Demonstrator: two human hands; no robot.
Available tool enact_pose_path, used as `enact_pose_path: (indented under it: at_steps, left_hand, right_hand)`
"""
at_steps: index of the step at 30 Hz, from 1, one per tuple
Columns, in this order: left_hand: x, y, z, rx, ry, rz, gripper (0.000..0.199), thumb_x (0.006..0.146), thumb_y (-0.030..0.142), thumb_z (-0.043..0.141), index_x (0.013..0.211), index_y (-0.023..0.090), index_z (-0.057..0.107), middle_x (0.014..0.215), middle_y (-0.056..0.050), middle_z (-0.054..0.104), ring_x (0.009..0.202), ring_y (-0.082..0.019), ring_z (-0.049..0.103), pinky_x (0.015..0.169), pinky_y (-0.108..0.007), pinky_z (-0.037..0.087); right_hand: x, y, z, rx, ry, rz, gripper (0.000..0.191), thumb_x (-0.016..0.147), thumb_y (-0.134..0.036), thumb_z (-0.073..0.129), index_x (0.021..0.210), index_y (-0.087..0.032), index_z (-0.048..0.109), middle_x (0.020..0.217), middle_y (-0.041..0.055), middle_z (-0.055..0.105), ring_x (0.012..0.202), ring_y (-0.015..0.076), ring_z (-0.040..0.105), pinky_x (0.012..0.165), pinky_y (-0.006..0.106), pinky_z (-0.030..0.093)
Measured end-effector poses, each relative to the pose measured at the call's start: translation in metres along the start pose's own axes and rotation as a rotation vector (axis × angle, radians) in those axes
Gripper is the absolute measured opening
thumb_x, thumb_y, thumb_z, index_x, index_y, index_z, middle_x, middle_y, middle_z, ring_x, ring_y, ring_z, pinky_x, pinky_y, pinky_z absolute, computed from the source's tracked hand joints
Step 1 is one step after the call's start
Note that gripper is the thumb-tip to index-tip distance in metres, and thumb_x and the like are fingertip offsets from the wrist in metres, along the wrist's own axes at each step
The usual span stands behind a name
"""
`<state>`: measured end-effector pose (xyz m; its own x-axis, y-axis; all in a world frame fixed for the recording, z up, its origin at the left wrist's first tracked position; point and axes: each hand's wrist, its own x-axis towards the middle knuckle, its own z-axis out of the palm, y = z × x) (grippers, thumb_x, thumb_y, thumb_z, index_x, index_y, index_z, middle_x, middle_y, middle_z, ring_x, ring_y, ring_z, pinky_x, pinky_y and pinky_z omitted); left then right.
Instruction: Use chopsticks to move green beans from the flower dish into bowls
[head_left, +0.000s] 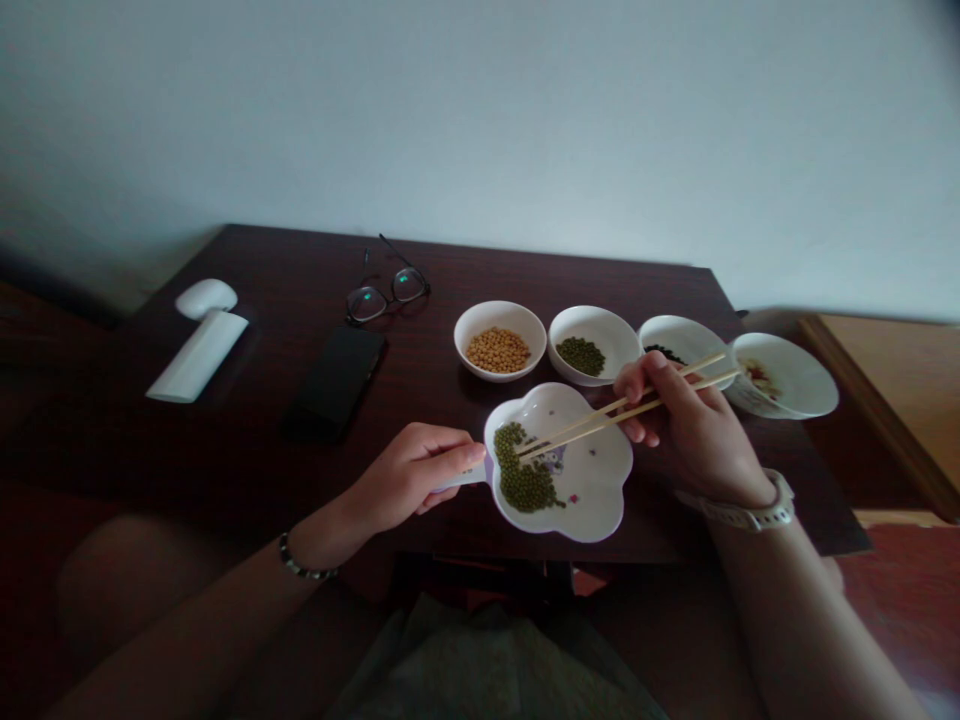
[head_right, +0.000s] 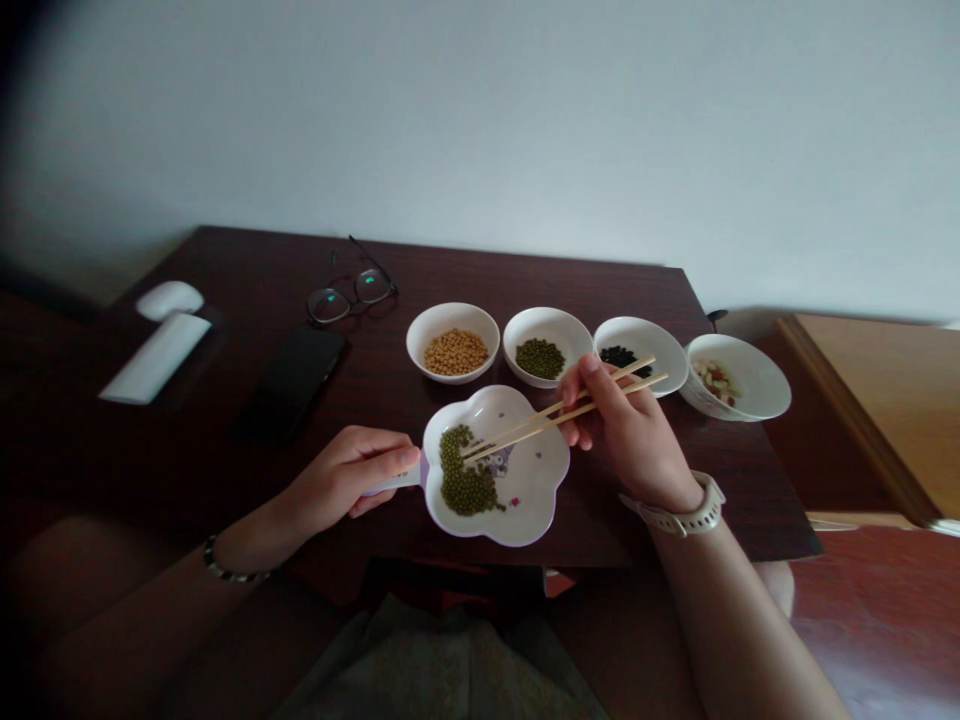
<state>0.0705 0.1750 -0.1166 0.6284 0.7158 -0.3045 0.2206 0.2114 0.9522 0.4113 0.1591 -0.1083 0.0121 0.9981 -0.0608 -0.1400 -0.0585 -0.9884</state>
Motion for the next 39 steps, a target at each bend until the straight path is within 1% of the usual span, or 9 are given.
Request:
enact_pose_path:
  at_steps: [10, 16, 21, 25, 29, 31, 33, 36, 39]
  left_hand:
    - [0.0, -0.002, 0.0, 0.0, 0.008, -0.007, 0.05, 0.112, 0.054, 0.067, 0.077, 0.02, 0.063, 0.049, 0.006, 0.051, 0.041, -0.009, 0.039, 0.042, -0.022, 0.024]
    - [0.0, -0.003, -0.001, 0.006, 0.006, -0.03, 0.051, 0.112, 0.057, 0.067, 0.077, 0.02, 0.064, 0.05, 0.005, 0.051, 0.042, -0.009, 0.04, 0.043, -0.022, 0.025]
    - [0.0, -0.002, -0.001, 0.006, 0.005, -0.035, 0.052, 0.111, 0.058, 0.068, 0.076, 0.02, 0.063, 0.049, 0.005, 0.05, 0.042, -0.009, 0.039, 0.043, -0.022, 0.024]
    - [0.0, -0.002, 0.0, -0.001, 0.007, -0.015, 0.05, 0.111, 0.056, 0.067, 0.076, 0.02, 0.064, 0.049, 0.005, 0.05, 0.041, -0.009, 0.039, 0.043, -0.022, 0.024]
    - [0.0, 0.001, 0.002, -0.005, 0.006, -0.009, 0.048, 0.112, 0.053, 0.067, 0.078, 0.02, 0.065, 0.05, 0.005, 0.05, 0.041, -0.009, 0.039, 0.042, -0.022, 0.024]
    - [0.0, 0.003, 0.003, 0.0, 0.01, -0.012, 0.049, 0.112, 0.054, 0.066, 0.078, 0.02, 0.065, 0.05, 0.005, 0.05, 0.041, -0.009, 0.039, 0.042, -0.022, 0.024]
    - [-0.001, 0.003, 0.003, 0.007, 0.007, -0.017, 0.049, 0.113, 0.054, 0.066, 0.078, 0.02, 0.065, 0.05, 0.005, 0.051, 0.042, -0.009, 0.039, 0.043, -0.022, 0.024]
    - [-0.002, 0.001, 0.001, 0.014, -0.006, -0.02, 0.051, 0.113, 0.054, 0.066, 0.076, 0.02, 0.062, 0.05, 0.005, 0.05, 0.042, -0.009, 0.039, 0.043, -0.022, 0.024]
    - [-0.003, -0.002, -0.002, 0.012, -0.014, -0.01, 0.051, 0.114, 0.053, 0.065, 0.075, 0.021, 0.061, 0.05, 0.005, 0.049, 0.042, -0.009, 0.039, 0.043, -0.022, 0.024]
  right_hand:
    - [-0.001, -0.002, 0.003, 0.027, 0.016, 0.003, 0.051, 0.109, -0.067, 0.077, 0.082, -0.024, 0.071, 0.064, 0.0009, 0.062, 0.05, 0.0128, 0.049, 0.043, 0.026, 0.036]
    - [-0.002, 0.001, 0.009, 0.004, 0.006, -0.001, 0.051, 0.11, -0.069, 0.074, 0.084, -0.025, 0.07, 0.068, 0.0009, 0.064, 0.052, 0.0131, 0.051, 0.045, 0.026, 0.04]
    - [-0.003, 0.003, 0.009, -0.013, -0.007, -0.016, 0.051, 0.112, -0.069, 0.071, 0.086, -0.025, 0.068, 0.069, 0.0007, 0.062, 0.052, 0.0136, 0.049, 0.045, 0.027, 0.04]
    - [-0.004, 0.003, 0.008, -0.007, 0.002, -0.015, 0.052, 0.113, -0.068, 0.07, 0.085, -0.025, 0.066, 0.068, 0.0009, 0.06, 0.053, 0.0139, 0.048, 0.045, 0.027, 0.038]
    - [-0.005, -0.005, 0.006, 0.06, 0.031, -0.045, 0.05, 0.113, -0.063, 0.072, 0.082, -0.025, 0.066, 0.068, 0.0009, 0.056, 0.052, 0.013, 0.045, 0.044, 0.029, 0.03]
    - [-0.004, -0.011, 0.002, 0.11, 0.077, -0.087, 0.047, 0.113, -0.057, 0.075, 0.081, -0.025, 0.065, 0.072, 0.0018, 0.054, 0.052, 0.0125, 0.043, 0.044, 0.032, 0.025]
    - [-0.002, -0.016, -0.007, 0.127, 0.16, -0.148, 0.045, 0.111, -0.053, 0.079, 0.079, -0.025, 0.065, 0.076, 0.0032, 0.055, 0.053, 0.0128, 0.043, 0.044, 0.034, 0.022]
    - [0.004, -0.018, -0.027, 0.121, 0.294, -0.239, 0.042, 0.109, -0.048, 0.084, 0.079, -0.026, 0.065, 0.078, 0.0056, 0.06, 0.057, 0.0152, 0.047, 0.045, 0.037, 0.024]
    - [0.012, -0.014, -0.049, 0.116, 0.365, -0.338, 0.038, 0.109, -0.045, 0.085, 0.08, -0.027, 0.07, 0.078, 0.0085, 0.064, 0.062, 0.0187, 0.054, 0.046, 0.036, 0.025]
